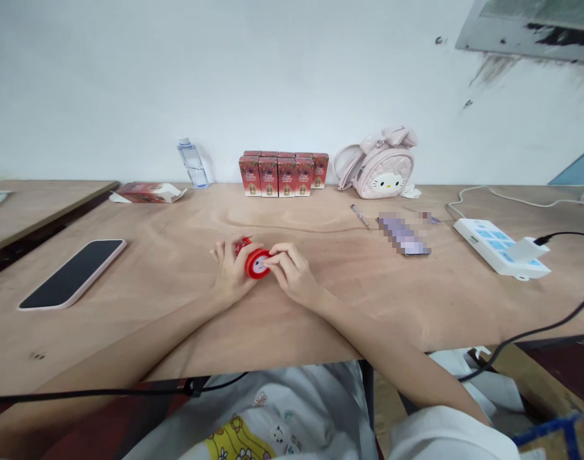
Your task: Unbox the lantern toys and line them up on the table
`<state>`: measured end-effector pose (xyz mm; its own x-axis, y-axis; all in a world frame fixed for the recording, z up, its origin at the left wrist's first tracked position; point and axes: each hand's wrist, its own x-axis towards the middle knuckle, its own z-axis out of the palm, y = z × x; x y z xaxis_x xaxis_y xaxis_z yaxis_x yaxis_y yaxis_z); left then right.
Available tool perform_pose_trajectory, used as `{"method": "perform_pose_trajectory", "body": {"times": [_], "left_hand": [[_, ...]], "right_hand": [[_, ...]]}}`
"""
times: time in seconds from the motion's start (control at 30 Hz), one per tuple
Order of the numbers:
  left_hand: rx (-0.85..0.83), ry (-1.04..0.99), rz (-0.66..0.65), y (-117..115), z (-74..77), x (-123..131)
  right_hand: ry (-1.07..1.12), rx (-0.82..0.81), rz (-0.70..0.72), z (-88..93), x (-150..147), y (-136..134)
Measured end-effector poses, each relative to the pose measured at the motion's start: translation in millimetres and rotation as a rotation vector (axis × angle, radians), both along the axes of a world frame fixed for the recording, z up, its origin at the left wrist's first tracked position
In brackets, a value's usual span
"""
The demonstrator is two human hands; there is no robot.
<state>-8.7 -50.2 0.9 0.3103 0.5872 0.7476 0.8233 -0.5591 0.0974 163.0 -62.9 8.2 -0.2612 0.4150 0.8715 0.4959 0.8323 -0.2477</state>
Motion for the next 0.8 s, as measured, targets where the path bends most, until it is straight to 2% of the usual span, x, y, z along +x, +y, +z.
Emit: {"method": "perform_pose_trajectory", "body": {"times": [0.3,0.53,0.7,0.8], "left_hand": [[0.143,0.023,-0.061,4.0,-0.4,-3.5],[0.206,0.040,-0.074,6.3,-1.3,-4.6],[0.179,0.003,-0.102,12.5,-0.5,-7.4],[0.110,-0.162,-0.182,21.9,1.0,-12.9]], "right_hand": [[0.066,-0.004,0.104,-0.9,3.9,3.5],[0.065,-0.037,0.093,-3.4,3.4,2.9],[0.092,-0.044,0.077,-3.3,3.8,4.4],[-0.024,-0.133,0.003,-5.0,5.2,7.1]]}}
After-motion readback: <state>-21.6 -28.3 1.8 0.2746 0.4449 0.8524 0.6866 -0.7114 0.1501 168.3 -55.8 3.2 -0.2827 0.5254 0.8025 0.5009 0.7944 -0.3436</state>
